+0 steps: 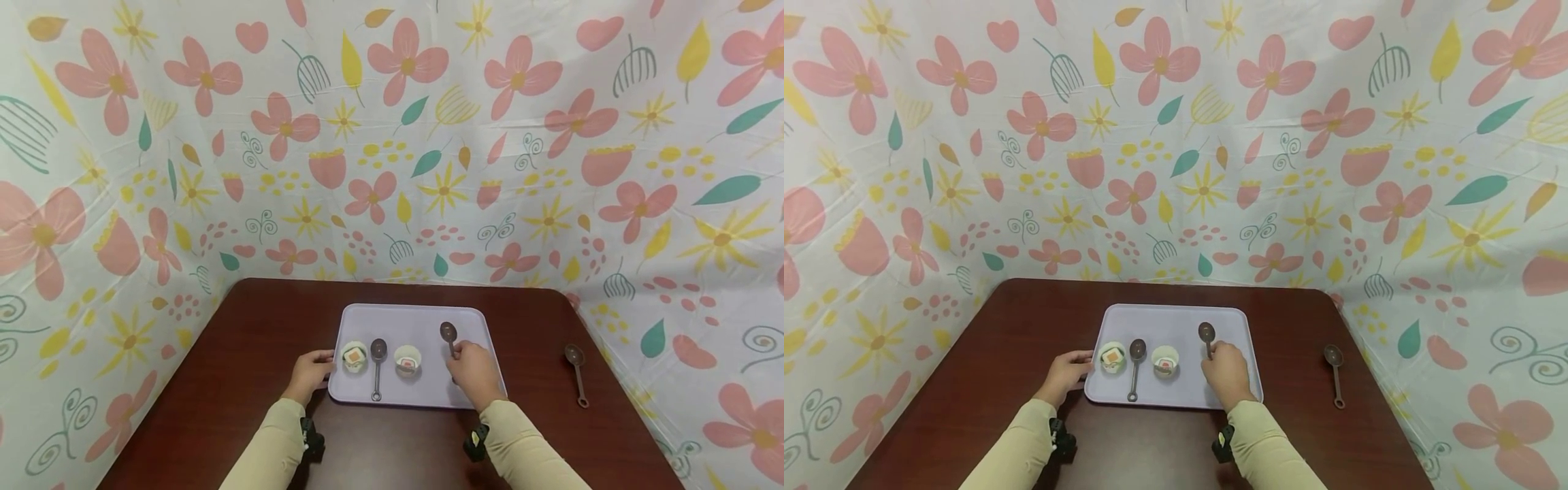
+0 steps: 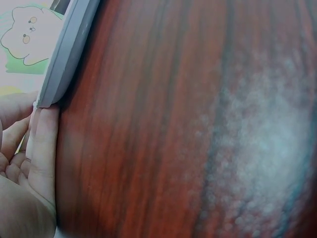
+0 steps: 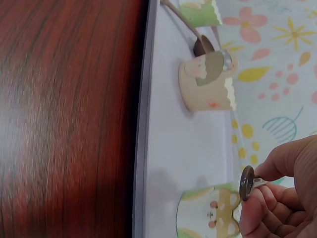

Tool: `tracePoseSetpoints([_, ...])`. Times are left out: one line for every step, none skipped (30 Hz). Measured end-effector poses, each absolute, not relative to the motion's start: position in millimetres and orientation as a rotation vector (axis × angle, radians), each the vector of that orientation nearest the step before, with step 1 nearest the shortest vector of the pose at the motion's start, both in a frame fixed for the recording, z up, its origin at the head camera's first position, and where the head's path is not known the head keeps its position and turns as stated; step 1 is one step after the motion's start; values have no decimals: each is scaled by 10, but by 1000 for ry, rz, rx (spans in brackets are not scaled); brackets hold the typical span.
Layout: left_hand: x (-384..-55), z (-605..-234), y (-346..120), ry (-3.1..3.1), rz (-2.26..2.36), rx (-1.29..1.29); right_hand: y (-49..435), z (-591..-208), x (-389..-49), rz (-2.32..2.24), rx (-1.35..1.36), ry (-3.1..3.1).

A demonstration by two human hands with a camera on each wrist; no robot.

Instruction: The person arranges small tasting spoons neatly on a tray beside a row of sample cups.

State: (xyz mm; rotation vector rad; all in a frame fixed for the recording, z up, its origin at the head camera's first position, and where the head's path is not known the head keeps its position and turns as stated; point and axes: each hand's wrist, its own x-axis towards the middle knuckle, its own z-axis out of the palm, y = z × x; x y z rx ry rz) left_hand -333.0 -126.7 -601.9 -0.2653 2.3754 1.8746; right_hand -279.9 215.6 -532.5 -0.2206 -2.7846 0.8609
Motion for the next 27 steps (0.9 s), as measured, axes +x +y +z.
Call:
tracePoseSetpoints([-3325,-6020,-1268,2374,1874,-265,2139,-5334,-2796,853,-216,-2778])
tracePoseSetpoints([-3321,-6021,-1269,2375,1873,-262,2122,-5347,-2797,855,-212,-2770])
tracePoseSetpoints([-3316,-6021,-1270,2376,1873,-260,2105,-5360,-2797,857,-209,-2763])
tracePoseSetpoints([-3312,-6024,-1272,2379,1872,-257,2087,-5371,-2795,859,-206,-2759])
tracePoseSetpoints([-3309,-6027,-1274,2382,1873,-252,2068,-5380,-2794,876,-210,-2761])
tracePoseSetpoints([-3307,-6029,-1274,2381,1874,-253,2051,-5389,-2792,892,-213,-2764])
tracePoseSetpoints([-3307,-6033,-1276,2381,1875,-255,2034,-5397,-2788,902,-220,-2770])
tracePoseSetpoints([-3307,-6036,-1277,2380,1876,-261,2016,-5402,-2782,909,-227,-2777])
tracePoseSetpoints([-3308,-6037,-1277,2380,1877,-267,2000,-5406,-2777,909,-229,-2785])
tracePoseSetpoints([-3311,-6038,-1279,2382,1877,-262,1984,-5408,-2773,909,-233,-2793])
tracePoseSetpoints([-3315,-6037,-1278,2380,1879,-266,1969,-5409,-2769,905,-232,-2799])
tracePoseSetpoints([-3319,-6034,-1275,2379,1881,-273,1956,-5411,-2767,898,-230,-2802])
tracePoseSetpoints([-3323,-6031,-1272,2380,1881,-275,1945,-5411,-2767,889,-230,-2804])
tracePoseSetpoints([-3327,-6029,-1269,2382,1880,-274,1932,-5408,-2766,882,-227,-2804])
tracePoseSetpoints([-3332,-6026,-1266,2385,1879,-273,1921,-5411,-2768,879,-223,-2803])
tracePoseSetpoints([-3335,-6023,-1265,2388,1877,-270,1910,-5414,-2769,879,-220,-2801])
tracePoseSetpoints([-3339,-6022,-1263,2388,1874,-277,1898,-5419,-2769,876,-214,-2801])
tracePoseSetpoints([-3340,-6020,-1264,2393,1869,-275,1885,-5422,-2768,873,-208,-2799])
tracePoseSetpoints([-3340,-6021,-1265,2395,1867,-274,1872,-5427,-2765,872,-205,-2799])
tracePoseSetpoints([-3340,-6018,-1265,2397,1864,-274,1862,-5435,-2762,868,-199,-2797])
tracePoseSetpoints([-3339,-6012,-1265,2397,1863,-276,1852,-5445,-2760,860,-194,-2798])
tracePoseSetpoints([-3338,-6008,-1265,2396,1864,-276,1844,-5457,-2758,846,-192,-2801])
tracePoseSetpoints([-3337,-6003,-1264,2394,1864,-278,1836,-5466,-2755,833,-191,-2802])
tracePoseSetpoints([-3336,-5998,-1262,2392,1865,-282,1831,-5478,-2753,819,-190,-2801])
tracePoseSetpoints([-3337,-5995,-1260,2390,1866,-282,1827,-5489,-2750,808,-190,-2801])
tracePoseSetpoints([-3337,-5992,-1257,2389,1866,-281,1824,-5503,-2749,793,-187,-2801])
tracePoseSetpoints([-3340,-5994,-1256,2385,1868,-282,1821,-5518,-2747,782,-185,-2801])
